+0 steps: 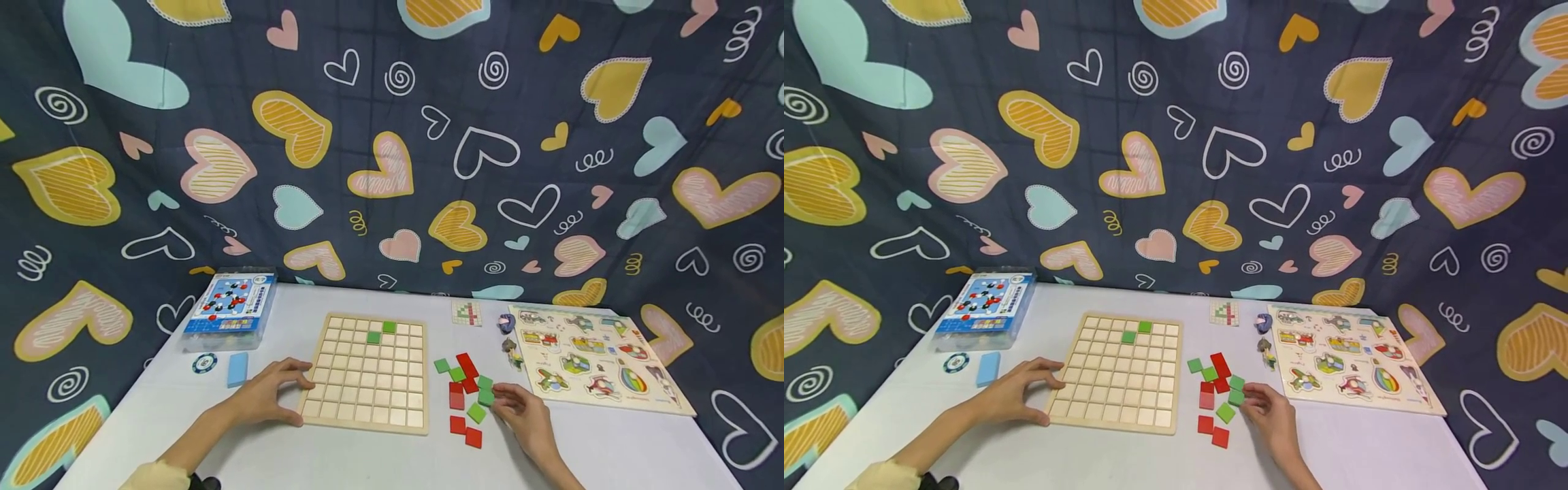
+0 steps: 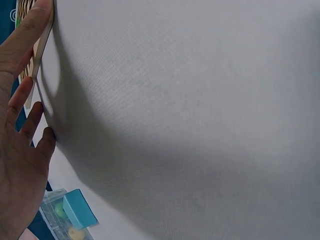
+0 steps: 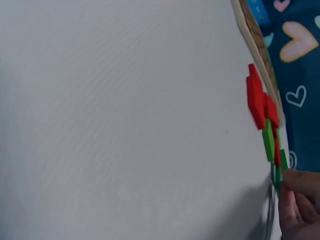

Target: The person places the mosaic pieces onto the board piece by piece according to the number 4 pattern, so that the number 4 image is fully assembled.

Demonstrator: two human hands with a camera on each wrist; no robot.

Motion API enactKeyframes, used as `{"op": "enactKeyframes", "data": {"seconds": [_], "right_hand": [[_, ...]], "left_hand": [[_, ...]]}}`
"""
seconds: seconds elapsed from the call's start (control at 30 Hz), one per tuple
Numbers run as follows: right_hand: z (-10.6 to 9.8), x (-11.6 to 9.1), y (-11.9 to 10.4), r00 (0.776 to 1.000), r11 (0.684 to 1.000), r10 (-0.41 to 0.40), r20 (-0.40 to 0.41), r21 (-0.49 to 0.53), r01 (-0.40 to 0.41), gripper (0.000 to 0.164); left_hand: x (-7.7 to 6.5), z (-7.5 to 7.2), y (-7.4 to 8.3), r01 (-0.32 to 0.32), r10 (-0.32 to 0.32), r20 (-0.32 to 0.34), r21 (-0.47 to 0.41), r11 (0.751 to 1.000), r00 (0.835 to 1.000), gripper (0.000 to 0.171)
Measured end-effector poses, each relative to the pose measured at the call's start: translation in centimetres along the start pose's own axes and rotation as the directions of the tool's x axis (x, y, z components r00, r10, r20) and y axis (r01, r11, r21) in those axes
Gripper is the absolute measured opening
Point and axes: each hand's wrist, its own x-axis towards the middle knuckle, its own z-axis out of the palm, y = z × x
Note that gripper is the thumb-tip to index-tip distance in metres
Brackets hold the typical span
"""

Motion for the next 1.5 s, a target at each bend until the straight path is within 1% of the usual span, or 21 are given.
{"op": "enactKeyframes", "data": {"seconds": [0.1, 0.17, 0.33, 0.4, 0.6, 0.73, 0.9, 0.97, 1.07, 1.27, 1.4, 1.5], "right_hand": [[0.4, 0.1, -0.4, 1.000, 0.998, -0.018, -0.005, 0.057, 0.018, 0.031], [0.9, 0.4, -0.9, 1.000, 0.996, -0.011, 0.009, 0.091, 0.010, 0.030], [2.5, 1.2, -2.1, 0.998, 0.990, 0.020, 0.056, 0.138, -0.028, 0.029], [3.4, 1.4, -2.7, 0.997, 0.987, 0.014, 0.074, 0.160, -0.025, 0.028], [6.5, 2.2, -4.0, 0.993, 0.966, -0.053, 0.108, 0.259, 0.023, 0.028], [8.6, 2.7, -4.6, 0.986, 0.955, -0.094, 0.136, 0.293, 0.050, 0.027], [11.2, 3.4, -5.9, 0.973, 0.939, -0.176, 0.150, 0.321, 0.121, 0.025], [12.2, 3.7, -6.4, 0.966, 0.932, -0.212, 0.151, 0.328, 0.153, 0.025], [13.6, 4.2, -7.1, 0.960, 0.929, -0.241, 0.145, 0.321, 0.184, 0.024], [15.9, 5.2, -8.0, 0.946, 0.918, -0.308, 0.099, 0.291, 0.269, 0.023], [17.0, 5.9, -8.7, 0.942, 0.917, -0.325, 0.080, 0.272, 0.293, 0.024], [17.7, 6.3, -9.2, 0.941, 0.923, -0.326, 0.089, 0.248, 0.296, 0.023]], "left_hand": [[-0.2, 0.0, 0.0, -0.005, 0.005, 0.000, -0.004, 1.000, 1.000, 0.048], [-0.3, 0.1, -0.1, -0.012, 0.012, -0.002, -0.004, 1.000, 1.000, 0.048], [-0.6, 0.3, -0.2, -0.026, 0.026, -0.009, 0.000, 1.000, 1.000, 0.048], [-0.7, 0.4, -0.2, -0.025, 0.025, -0.009, -0.004, 1.000, 1.000, 0.048], [-0.8, 0.6, -0.4, -0.028, 0.028, -0.013, 0.004, 1.000, 1.000, 0.048], [-0.6, 0.7, -0.5, -0.037, 0.038, -0.017, 0.015, 0.999, 0.999, 0.048], [-0.6, 0.6, -0.4, -0.036, 0.036, -0.013, 0.009, 0.999, 0.999, 0.048], [-0.5, 0.5, -0.3, -0.031, 0.031, -0.011, 0.005, 1.000, 0.999, 0.048], [-0.4, 0.3, -0.2, -0.027, 0.027, -0.009, 0.003, 1.000, 1.000, 0.048], [-0.2, 0.2, -0.1, -0.017, 0.017, 0.001, -0.006, 1.000, 1.000, 0.048], [-0.1, 0.2, -0.2, -0.010, 0.010, 0.003, -0.009, 1.000, 1.000, 0.047], [-0.1, 0.2, -0.1, -0.009, 0.009, -0.001, -0.008, 1.000, 1.000, 0.047]]}}
